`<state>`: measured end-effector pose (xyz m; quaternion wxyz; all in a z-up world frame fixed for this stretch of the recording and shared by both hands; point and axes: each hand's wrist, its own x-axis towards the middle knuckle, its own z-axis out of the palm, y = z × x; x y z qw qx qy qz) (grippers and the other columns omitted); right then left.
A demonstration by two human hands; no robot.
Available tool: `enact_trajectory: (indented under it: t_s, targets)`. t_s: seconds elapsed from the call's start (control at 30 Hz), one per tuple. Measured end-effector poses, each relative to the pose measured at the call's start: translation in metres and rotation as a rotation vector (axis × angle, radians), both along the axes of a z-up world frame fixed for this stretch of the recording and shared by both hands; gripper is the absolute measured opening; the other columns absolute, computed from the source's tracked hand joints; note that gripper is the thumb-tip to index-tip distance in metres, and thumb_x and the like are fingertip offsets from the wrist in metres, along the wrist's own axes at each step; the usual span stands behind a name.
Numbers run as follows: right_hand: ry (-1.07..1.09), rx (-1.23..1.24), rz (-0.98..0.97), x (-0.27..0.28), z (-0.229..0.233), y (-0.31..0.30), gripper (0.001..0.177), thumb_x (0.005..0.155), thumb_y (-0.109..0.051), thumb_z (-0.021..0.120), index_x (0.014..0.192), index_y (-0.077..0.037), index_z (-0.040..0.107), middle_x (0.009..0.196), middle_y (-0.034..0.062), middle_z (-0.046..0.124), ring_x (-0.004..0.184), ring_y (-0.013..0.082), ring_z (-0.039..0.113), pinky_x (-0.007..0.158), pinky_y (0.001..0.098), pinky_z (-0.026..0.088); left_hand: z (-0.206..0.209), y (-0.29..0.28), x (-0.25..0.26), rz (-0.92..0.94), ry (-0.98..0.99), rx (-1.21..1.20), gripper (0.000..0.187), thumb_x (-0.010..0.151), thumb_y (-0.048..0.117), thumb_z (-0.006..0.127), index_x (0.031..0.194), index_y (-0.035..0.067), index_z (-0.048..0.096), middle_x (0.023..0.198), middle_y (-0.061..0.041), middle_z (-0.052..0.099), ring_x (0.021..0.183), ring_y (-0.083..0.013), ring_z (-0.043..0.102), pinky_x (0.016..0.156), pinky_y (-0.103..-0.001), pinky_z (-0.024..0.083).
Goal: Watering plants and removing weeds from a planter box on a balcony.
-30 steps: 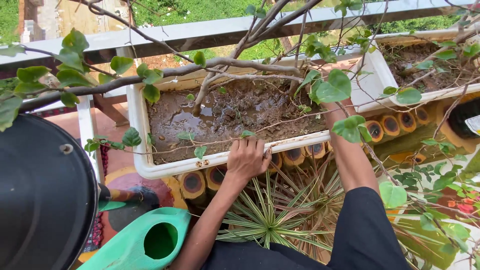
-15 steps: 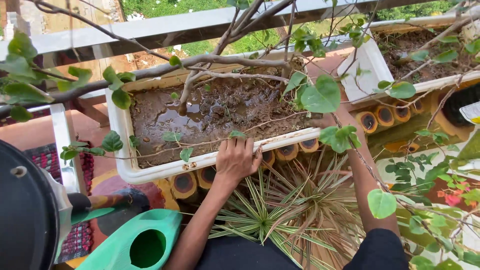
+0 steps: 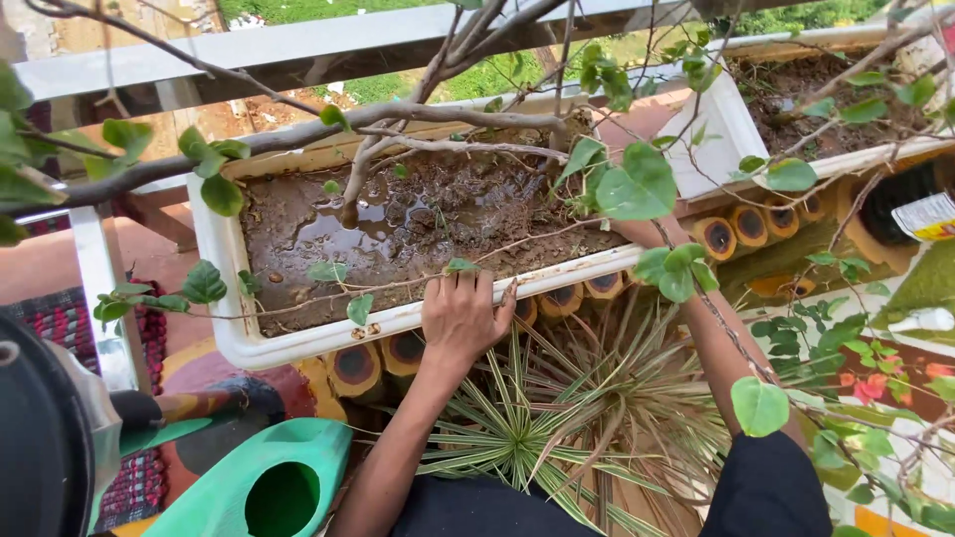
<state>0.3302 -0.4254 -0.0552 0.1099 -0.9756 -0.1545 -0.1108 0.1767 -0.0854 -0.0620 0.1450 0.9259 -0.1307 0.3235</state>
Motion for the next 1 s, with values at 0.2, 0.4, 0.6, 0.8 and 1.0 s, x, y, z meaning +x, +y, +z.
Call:
enact_trajectory:
  t_s: [0.2, 0.4, 0.6, 0.8, 1.0]
  targets:
    - [-0.080, -0.058, 0.038, 0.048, -0.086, -0.064, 0.023, 0.104, -0.022, 0.059, 0.116, -0.005, 0.068, 0.110, 0.0180, 0.071, 0.100, 0.0367, 0.067, 0.087, 0.0489, 0.053, -0.007, 0.002, 0.004, -0.002, 0.023, 0.059, 0.044, 0.088, 0.052, 0.067, 0.077, 0.010, 0.064, 0.082, -0.010, 0.060, 0.071, -0.0219, 0.055, 0.060, -0.037, 0.042]
    - [0.013, -0.072, -0.054, 0.037, -0.050, -0.027, 0.033, 0.106, -0.033, 0.063, 0.124, -0.005, 0.068, 0.114, 0.0242, 0.070, 0.103, 0.0467, 0.063, 0.090, 0.0558, 0.049, -0.025, 0.000, 0.011, -0.023, 0.029, 0.107, 0.051, 0.087, 0.057, 0.065, 0.075, 0.007, 0.064, 0.083, -0.011, 0.060, 0.069, -0.0210, 0.054, 0.053, -0.035, 0.042]
    - [0.247, 0.032, 0.115, -0.023, 0.049, 0.067, 0.044, 0.082, -0.035, 0.079, 0.121, -0.017, 0.071, 0.127, 0.0159, 0.069, 0.121, 0.0368, 0.062, 0.105, 0.0488, 0.048, -0.010, 0.002, 0.004, -0.024, 0.037, 0.070, 0.047, 0.088, 0.054, 0.066, 0.078, 0.008, 0.066, 0.083, -0.012, 0.060, 0.074, -0.0234, 0.055, 0.059, -0.037, 0.044]
    - [0.370, 0.043, 0.307, -0.019, 0.045, 0.108, 0.083, 0.058, -0.034, 0.092, 0.135, -0.020, 0.065, 0.131, 0.0186, 0.060, 0.129, 0.0408, 0.050, 0.107, 0.0475, 0.044, -0.006, 0.002, 0.003, -0.033, 0.004, 0.040, 0.044, 0.085, 0.050, 0.068, 0.080, 0.006, 0.068, 0.085, -0.014, 0.063, 0.075, -0.0252, 0.058, 0.061, -0.038, 0.045]
    - [0.284, 0.071, 0.596, -0.008, 0.029, 0.129, 0.063, 0.068, -0.028, 0.085, 0.129, -0.020, 0.069, 0.140, 0.0103, 0.061, 0.128, 0.0358, 0.055, 0.109, 0.0491, 0.043, -0.002, -0.002, 0.004, -0.008, 0.057, -0.013, 0.041, 0.092, 0.047, 0.069, 0.079, 0.009, 0.068, 0.082, -0.012, 0.064, 0.073, -0.0261, 0.061, 0.063, -0.040, 0.046]
